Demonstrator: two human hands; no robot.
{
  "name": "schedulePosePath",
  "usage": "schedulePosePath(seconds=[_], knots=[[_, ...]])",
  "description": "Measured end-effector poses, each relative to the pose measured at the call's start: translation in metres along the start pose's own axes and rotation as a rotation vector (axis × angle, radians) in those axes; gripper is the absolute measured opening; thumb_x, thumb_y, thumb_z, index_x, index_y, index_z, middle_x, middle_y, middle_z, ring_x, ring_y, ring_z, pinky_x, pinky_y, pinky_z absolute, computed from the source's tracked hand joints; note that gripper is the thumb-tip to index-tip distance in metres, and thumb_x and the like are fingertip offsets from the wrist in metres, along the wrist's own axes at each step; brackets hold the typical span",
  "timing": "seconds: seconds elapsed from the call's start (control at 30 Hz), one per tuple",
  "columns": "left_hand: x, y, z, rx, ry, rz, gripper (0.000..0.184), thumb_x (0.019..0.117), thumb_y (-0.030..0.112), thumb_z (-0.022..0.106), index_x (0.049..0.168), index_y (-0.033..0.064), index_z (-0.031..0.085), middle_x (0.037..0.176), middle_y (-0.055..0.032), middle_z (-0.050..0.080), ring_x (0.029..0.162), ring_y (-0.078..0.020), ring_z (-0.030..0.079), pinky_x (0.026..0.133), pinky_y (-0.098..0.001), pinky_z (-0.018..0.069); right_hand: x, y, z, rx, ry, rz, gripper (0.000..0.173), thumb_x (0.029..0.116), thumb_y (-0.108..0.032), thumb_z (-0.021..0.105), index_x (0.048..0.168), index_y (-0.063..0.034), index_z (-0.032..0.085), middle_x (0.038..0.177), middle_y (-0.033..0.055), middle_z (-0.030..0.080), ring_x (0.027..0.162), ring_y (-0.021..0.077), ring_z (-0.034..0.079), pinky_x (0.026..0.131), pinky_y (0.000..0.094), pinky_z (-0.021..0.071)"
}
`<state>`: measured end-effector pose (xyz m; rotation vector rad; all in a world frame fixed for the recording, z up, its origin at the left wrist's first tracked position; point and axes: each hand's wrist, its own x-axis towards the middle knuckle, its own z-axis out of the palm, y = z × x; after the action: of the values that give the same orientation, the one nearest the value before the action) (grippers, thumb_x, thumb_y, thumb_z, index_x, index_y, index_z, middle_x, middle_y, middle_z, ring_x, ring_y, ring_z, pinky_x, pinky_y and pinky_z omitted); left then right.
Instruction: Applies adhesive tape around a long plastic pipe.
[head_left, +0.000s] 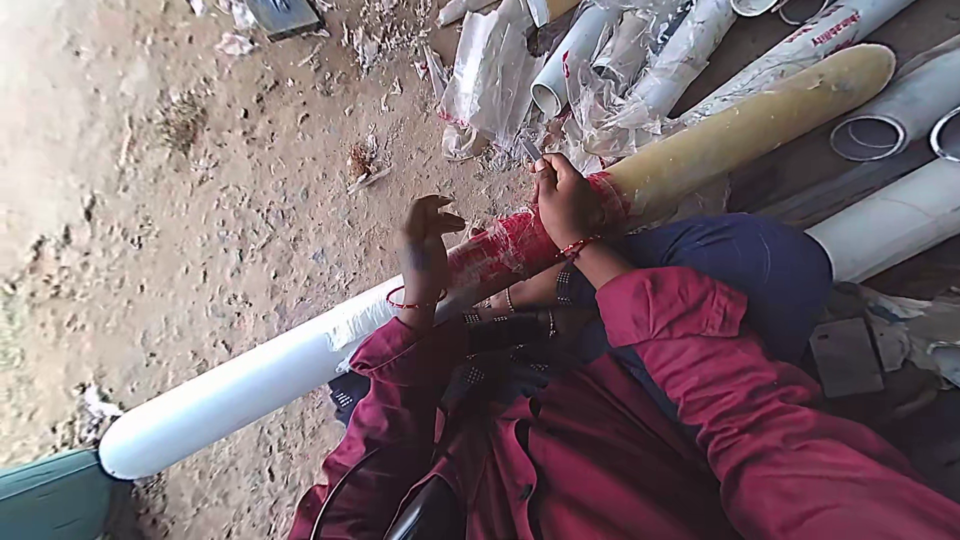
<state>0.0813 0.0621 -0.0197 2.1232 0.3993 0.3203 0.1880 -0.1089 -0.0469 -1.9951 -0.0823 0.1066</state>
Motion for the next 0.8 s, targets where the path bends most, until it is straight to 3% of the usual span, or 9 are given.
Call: schedulePosePath(seconds=[0.1,0.17,0.23,0.33,0.43,0.57,0.63,0.7,0.8], knots=[[-0.005,0.01,0.005,0.355,-0.131,0.036,0.038,0.1096,0.01,0.044,0.142,-0.0066,0.056,0.14,-0.0258,0.061,0.125,-0.0411,0.063,0.106,-0.0558,0.046,-0.001,0.0,0.0,-0.019,-0.016,-0.01,0.029,0.1101,-0.02,0.043,0.116,-0.0048,0.067,0.078,0.0058,0.065,0.068,0.018,0.064,0.068,0.0402,0.0525],[-0.011,0.01,0.011,0.426,-0.026,0.083,0.026,0.1048,0.012,0.056,0.115,-0.0032,0.074,0.129,-0.0208,0.069,0.117,-0.0361,0.069,0.101,-0.0519,0.0516,-0.001,0.001,0.001,-0.013,-0.02,-0.028,0.03,0.1099,-0.02,0.043,0.118,-0.0048,0.067,0.079,0.0054,0.066,0.068,0.0167,0.064,0.068,0.0386,0.0535],[-0.016,0.011,0.013,0.398,0.059,0.079,0.021,0.1006,0.014,0.064,0.1,-0.0042,0.074,0.111,-0.0194,0.073,0.102,-0.0309,0.072,0.092,-0.0476,0.0551,-0.001,0.003,0.003,-0.009,-0.006,-0.047,0.029,0.1097,-0.019,0.044,0.118,-0.0037,0.067,0.08,0.0063,0.066,0.067,0.0167,0.064,0.067,0.0385,0.0538],[-0.02,0.007,0.01,0.369,0.115,0.107,0.021,0.0951,0.018,0.073,0.096,-0.0025,0.067,0.1,-0.0188,0.068,0.092,-0.0313,0.068,0.082,-0.047,0.0547,-0.002,0.003,0.005,-0.036,0.012,-0.047,0.029,0.1089,-0.019,0.045,0.116,-0.0038,0.069,0.079,0.0081,0.067,0.067,0.0202,0.064,0.066,0.0423,0.0516],[-0.022,0.008,0.007,0.388,0.055,0.169,0.031,0.0935,0.023,0.076,0.109,-0.0005,0.063,0.119,-0.0214,0.063,0.11,-0.0345,0.064,0.092,-0.0486,0.0527,-0.003,0.001,0.005,-0.053,-0.002,-0.042,0.029,0.109,-0.019,0.045,0.117,-0.0045,0.07,0.082,0.0082,0.069,0.069,0.0205,0.066,0.067,0.043,0.0529],[-0.035,0.014,0.012,0.394,-0.176,0.221,0.025,0.0925,0.024,0.076,0.092,0.0002,0.07,0.113,-0.019,0.066,0.098,-0.0325,0.067,0.082,-0.0498,0.0557,-0.001,0.004,0.004,-0.02,0.007,-0.067,0.029,0.1086,-0.018,0.046,0.115,-0.0034,0.07,0.08,0.0071,0.067,0.067,0.0187,0.065,0.066,0.0412,0.0529],[-0.045,0.011,0.019,0.478,-0.224,0.253,0.031,0.0888,0.03,0.079,0.093,0.0006,0.069,0.117,-0.0221,0.064,0.102,-0.0393,0.066,0.085,-0.0565,0.0541,-0.001,0.003,0.005,-0.035,0.004,-0.064,0.029,0.1087,-0.018,0.046,0.115,-0.0032,0.07,0.08,0.007,0.067,0.067,0.0189,0.064,0.066,0.0413,0.0522],[-0.055,0.009,0.031,0.58,-0.164,0.336,0.026,0.0909,0.024,0.076,0.095,-0.0009,0.072,0.119,-0.0267,0.064,0.11,-0.0455,0.063,0.092,-0.0594,0.0508,-0.001,0.002,0.005,-0.058,-0.009,-0.051,0.029,0.1089,-0.019,0.046,0.116,-0.0041,0.069,0.082,0.0074,0.068,0.069,0.0193,0.065,0.067,0.0417,0.0524],[-0.066,0.011,0.051,0.582,-0.088,0.427,0.007,0.0905,0.0,0.068,0.094,-0.005,0.071,0.12,-0.0278,0.065,0.118,-0.0467,0.062,0.099,-0.0564,0.051,-0.002,0.002,0.006,-0.059,-0.007,-0.053,0.029,0.1085,-0.019,0.046,0.115,-0.0048,0.07,0.082,0.0067,0.068,0.069,0.0181,0.065,0.068,0.0407,0.0531]])
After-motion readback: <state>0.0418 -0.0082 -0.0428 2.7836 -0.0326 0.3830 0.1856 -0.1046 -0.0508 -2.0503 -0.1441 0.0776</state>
